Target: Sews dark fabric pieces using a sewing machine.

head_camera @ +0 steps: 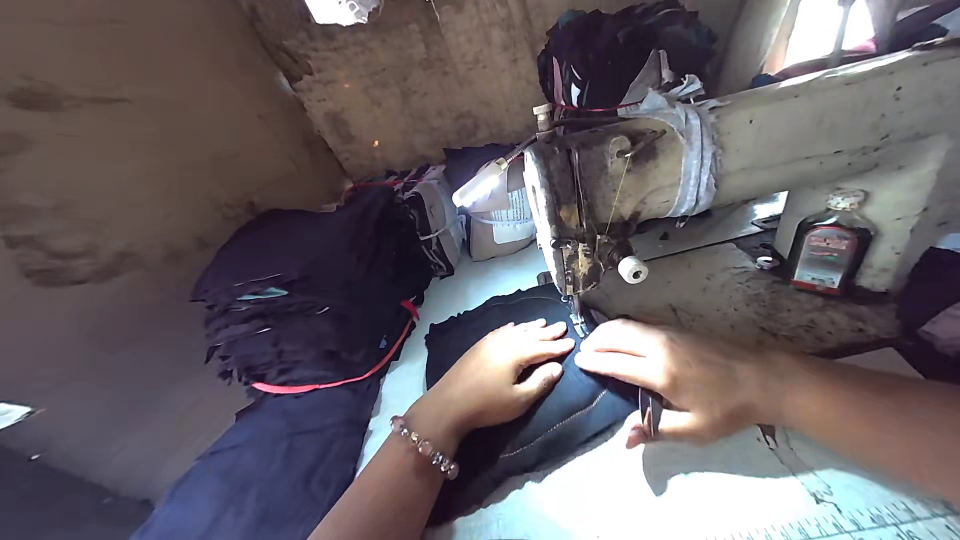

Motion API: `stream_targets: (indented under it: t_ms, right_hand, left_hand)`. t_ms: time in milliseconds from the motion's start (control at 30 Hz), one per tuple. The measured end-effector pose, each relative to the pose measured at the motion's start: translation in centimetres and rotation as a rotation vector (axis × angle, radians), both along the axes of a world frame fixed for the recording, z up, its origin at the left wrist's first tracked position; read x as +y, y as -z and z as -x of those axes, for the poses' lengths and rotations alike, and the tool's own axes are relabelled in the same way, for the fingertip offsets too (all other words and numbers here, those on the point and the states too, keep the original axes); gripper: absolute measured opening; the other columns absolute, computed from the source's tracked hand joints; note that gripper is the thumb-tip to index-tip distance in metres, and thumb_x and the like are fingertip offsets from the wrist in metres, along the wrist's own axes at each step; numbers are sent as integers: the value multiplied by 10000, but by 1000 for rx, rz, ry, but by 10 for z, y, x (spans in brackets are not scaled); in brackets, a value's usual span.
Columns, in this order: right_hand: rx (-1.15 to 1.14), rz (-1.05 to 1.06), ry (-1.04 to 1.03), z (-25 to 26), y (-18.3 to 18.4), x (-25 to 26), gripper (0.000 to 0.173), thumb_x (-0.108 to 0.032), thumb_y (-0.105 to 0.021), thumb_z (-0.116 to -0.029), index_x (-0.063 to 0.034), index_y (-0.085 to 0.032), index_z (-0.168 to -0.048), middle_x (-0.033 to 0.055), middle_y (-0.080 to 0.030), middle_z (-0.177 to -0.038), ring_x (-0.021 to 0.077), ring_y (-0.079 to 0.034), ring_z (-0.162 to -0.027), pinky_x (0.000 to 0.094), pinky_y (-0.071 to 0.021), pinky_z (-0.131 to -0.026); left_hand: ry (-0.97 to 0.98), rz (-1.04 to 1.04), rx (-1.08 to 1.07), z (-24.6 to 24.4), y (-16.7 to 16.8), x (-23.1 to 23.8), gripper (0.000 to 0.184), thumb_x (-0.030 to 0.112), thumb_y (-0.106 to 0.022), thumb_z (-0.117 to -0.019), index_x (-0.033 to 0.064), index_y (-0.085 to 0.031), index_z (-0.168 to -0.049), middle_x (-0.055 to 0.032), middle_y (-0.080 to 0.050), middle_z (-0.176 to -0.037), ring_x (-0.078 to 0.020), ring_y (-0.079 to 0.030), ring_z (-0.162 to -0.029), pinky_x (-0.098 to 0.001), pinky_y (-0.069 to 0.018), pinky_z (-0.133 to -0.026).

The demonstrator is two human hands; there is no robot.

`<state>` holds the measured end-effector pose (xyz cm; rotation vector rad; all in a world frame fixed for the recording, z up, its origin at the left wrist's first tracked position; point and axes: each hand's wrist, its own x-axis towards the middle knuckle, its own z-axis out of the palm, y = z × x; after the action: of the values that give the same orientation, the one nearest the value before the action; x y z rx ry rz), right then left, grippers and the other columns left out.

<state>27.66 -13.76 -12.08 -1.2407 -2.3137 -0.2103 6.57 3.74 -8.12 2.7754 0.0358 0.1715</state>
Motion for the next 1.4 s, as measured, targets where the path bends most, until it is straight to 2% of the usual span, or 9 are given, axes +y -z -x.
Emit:
stream_targets:
  t_ms: [167,267,433,667,900,1067,1167,1267,1400]
  right_hand:
    - [40,61,39,0,-1,2,653,-591,-447,-1008,-20,-673,-1231,163,-684,-1196,300,-645,-1152,460,-523,-963]
    - [22,48,136,-12,0,7,655,-624,-412,-1005,-63,-702,-1182,100,-702,-1151,262,-658,-1103,485,-540,-868]
    - [9,21,176,-15,-3,2,651,-642,-427,-991,-106,-706,-1231,74,-680,-1247,245,-621,-1191,484,-521,-925]
    - [51,-4,6,-8,2,1,655,-612,-420,-1018,-51,-710,-1192,112,-701,-1165,250,-639,-1146,433,-517,-946]
    - [35,-20,36,0,3,1,655,-596,-429,-1017,-27,-701,-1195,123,-700,-1138,263,-650,-1108,433,-531,-909]
    - [-1,-10,169,-12,1,7,609,-602,-470,-989,-83,-732,-1171,51,-715,-1140,223,-651,-1107,456,-530,-831]
    - [3,-48,163,-11,0,7,612,-616,-467,-985,-95,-729,-1172,44,-704,-1168,214,-637,-1144,457,-534,-876]
    - [57,27,45,6,-4,2,693,-624,-418,-1007,-44,-652,-1306,129,-679,-1265,281,-621,-1217,485,-515,-963]
    - [98,67,32,4,-1,5,666,-597,-438,-1009,2,-689,-1155,166,-702,-1147,304,-651,-1131,474,-521,-933]
  left_hand:
    - [-110,-125,90,-1,-6,-8,486,357,-328,-1086,194,-602,-1453,-31,-552,-1518,-215,-452,-1457,-456,-329,-1202]
    - [-107,-227,35,1,-5,-13,509,315,-289,-1070,181,-640,-1413,-47,-612,-1455,-246,-571,-1342,-466,-422,-1095]
    - [-100,-279,-75,3,1,-15,476,321,-350,-1043,201,-700,-1342,-104,-669,-1365,-315,-645,-1190,-487,-501,-960]
    - [213,76,-216,4,13,5,322,235,-523,-1056,77,-751,-1221,-99,-692,-1329,-239,-572,-1354,-425,-397,-1180]
    - [67,51,-122,0,11,6,381,315,-484,-1066,117,-734,-1275,-66,-671,-1372,-220,-549,-1379,-452,-391,-1173]
    - [-34,-26,-26,-3,3,-2,432,329,-418,-1079,126,-684,-1353,-50,-641,-1416,-199,-524,-1400,-390,-370,-1188]
    - [-54,-97,-11,-3,-4,-9,473,300,-342,-1071,144,-685,-1355,-28,-653,-1403,-191,-561,-1363,-422,-396,-1155]
    - [-66,-92,-12,-4,-8,-10,492,246,-322,-1034,145,-710,-1318,-29,-673,-1372,-215,-607,-1297,-461,-425,-1081]
    - [-58,-68,-11,-6,-11,-9,494,185,-347,-980,138,-730,-1287,-27,-700,-1328,-208,-628,-1235,-445,-439,-1024]
